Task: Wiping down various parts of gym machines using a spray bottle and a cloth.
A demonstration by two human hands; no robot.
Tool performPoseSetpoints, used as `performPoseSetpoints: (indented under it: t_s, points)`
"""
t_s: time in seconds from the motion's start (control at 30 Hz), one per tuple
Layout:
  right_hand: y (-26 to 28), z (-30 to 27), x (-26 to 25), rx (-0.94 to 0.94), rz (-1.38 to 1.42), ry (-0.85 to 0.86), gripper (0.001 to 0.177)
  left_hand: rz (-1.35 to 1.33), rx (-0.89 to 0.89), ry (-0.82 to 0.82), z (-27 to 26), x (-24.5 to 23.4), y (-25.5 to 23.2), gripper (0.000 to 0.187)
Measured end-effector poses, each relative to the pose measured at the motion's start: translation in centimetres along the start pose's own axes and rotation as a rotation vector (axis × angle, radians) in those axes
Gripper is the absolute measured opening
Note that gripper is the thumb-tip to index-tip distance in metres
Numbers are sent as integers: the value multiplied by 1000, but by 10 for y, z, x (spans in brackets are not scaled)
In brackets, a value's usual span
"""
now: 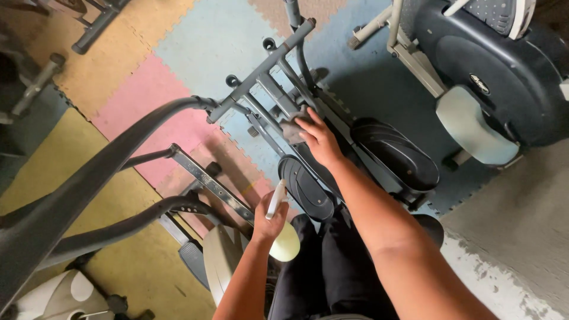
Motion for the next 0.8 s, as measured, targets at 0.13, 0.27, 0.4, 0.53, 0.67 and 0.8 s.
performPoseSetpoints:
  t_s: [0.13,0.27,0.4,0.53,0.67,0.8]
  points:
    - [4,-32,18,76,106,-254,45,-18,-65,20,-14,-9,13,38]
    - [-11,-90,38,418,388,-250,45,78,-104,69,-14,-13,22,39]
    - [-31,-144,45,320,-14,-123,51,37,-210,120,-6,-6,58,40]
    - [-74,-174,66,168,-303,70,52,109,-81,149,11,6,104,34]
    - [-132,-208,105,302,-623,323,65,181,-99,196,23,17,149,32]
    - [-150,-179,135,200,-681,359,61,149,-113,178,34,24,167,38]
Point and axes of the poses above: each hand's wrist, its own z-axis towards the middle knuckle, its own x-axis out of the palm, y = z × x, the point moved 1 cm from there along z, towards the middle knuckle, and after that the axes turned 6 degrees about x, right-handed, at the moved point
